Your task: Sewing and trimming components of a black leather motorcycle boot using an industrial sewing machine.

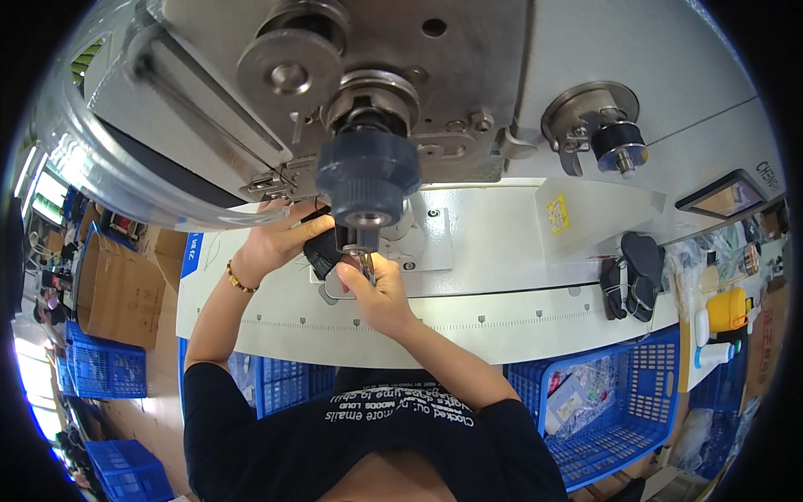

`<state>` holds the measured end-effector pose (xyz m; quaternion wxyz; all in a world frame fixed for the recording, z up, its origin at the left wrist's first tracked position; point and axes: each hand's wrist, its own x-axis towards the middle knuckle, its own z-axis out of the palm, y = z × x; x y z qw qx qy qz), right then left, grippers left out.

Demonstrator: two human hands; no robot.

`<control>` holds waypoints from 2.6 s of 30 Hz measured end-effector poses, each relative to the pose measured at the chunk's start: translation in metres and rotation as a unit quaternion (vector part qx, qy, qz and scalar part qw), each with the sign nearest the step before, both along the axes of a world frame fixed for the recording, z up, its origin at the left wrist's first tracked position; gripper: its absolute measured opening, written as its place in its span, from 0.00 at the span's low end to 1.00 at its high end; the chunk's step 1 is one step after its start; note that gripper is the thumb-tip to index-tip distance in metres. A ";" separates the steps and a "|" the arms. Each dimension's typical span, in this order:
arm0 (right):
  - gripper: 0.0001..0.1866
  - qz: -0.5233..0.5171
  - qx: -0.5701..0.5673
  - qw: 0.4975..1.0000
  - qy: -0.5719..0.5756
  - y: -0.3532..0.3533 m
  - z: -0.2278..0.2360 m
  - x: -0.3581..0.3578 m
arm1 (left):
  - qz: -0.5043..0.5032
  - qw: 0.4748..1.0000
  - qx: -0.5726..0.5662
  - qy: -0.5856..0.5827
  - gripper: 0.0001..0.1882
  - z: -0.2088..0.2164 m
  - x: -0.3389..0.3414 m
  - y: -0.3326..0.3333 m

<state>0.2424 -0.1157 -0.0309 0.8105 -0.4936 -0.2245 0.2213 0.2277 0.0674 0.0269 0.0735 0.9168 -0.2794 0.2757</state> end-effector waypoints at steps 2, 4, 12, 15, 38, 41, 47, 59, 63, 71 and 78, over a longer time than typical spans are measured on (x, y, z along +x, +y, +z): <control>0.08 0.005 -0.016 1.000 -0.026 -0.002 -0.007 0.004 | 0.018 0.998 0.034 -0.045 0.19 -0.006 -0.003 -0.006; 0.07 -0.033 -0.015 0.997 -0.062 0.003 -0.014 0.004 | 0.039 0.993 0.070 -0.089 0.18 -0.019 -0.006 -0.012; 0.06 -0.118 -0.047 0.978 -0.168 0.004 -0.002 0.008 | -0.046 0.967 -0.002 -0.252 0.13 -0.017 -0.003 -0.029; 0.06 -0.056 -0.148 0.945 -0.286 -0.013 0.015 0.016 | -0.035 0.980 0.004 -0.195 0.13 -0.003 -0.009 -0.032; 0.12 -0.197 -0.143 0.782 -0.573 -0.047 0.028 0.103 | -0.006 0.997 -0.060 -0.039 0.15 0.016 -0.007 -0.026; 0.11 -0.206 -0.162 0.779 -0.570 -0.045 0.024 0.104 | 0.005 0.999 -0.048 -0.012 0.21 0.014 -0.011 -0.021; 0.09 -0.203 -0.149 0.832 -0.494 -0.040 0.006 0.113 | 0.014 0.998 -0.048 -0.026 0.21 0.016 -0.010 -0.027; 0.20 -0.308 -0.145 0.851 -0.399 -0.040 -0.003 0.069 | 0.090 0.993 0.053 -0.062 0.16 0.022 -0.018 -0.048; 0.22 -0.304 -0.166 0.871 -0.349 -0.041 -0.033 0.073 | 0.092 0.980 0.099 -0.144 0.16 0.021 -0.017 -0.061; 0.12 -0.286 -0.157 0.880 -0.344 -0.043 -0.035 0.073 | 0.085 0.977 0.061 -0.184 0.17 -0.004 -0.019 -0.038; 0.04 -0.236 -0.148 0.912 -0.300 -0.051 -0.035 0.067 | 0.095 0.964 0.109 -0.223 0.17 -0.001 -0.011 0.018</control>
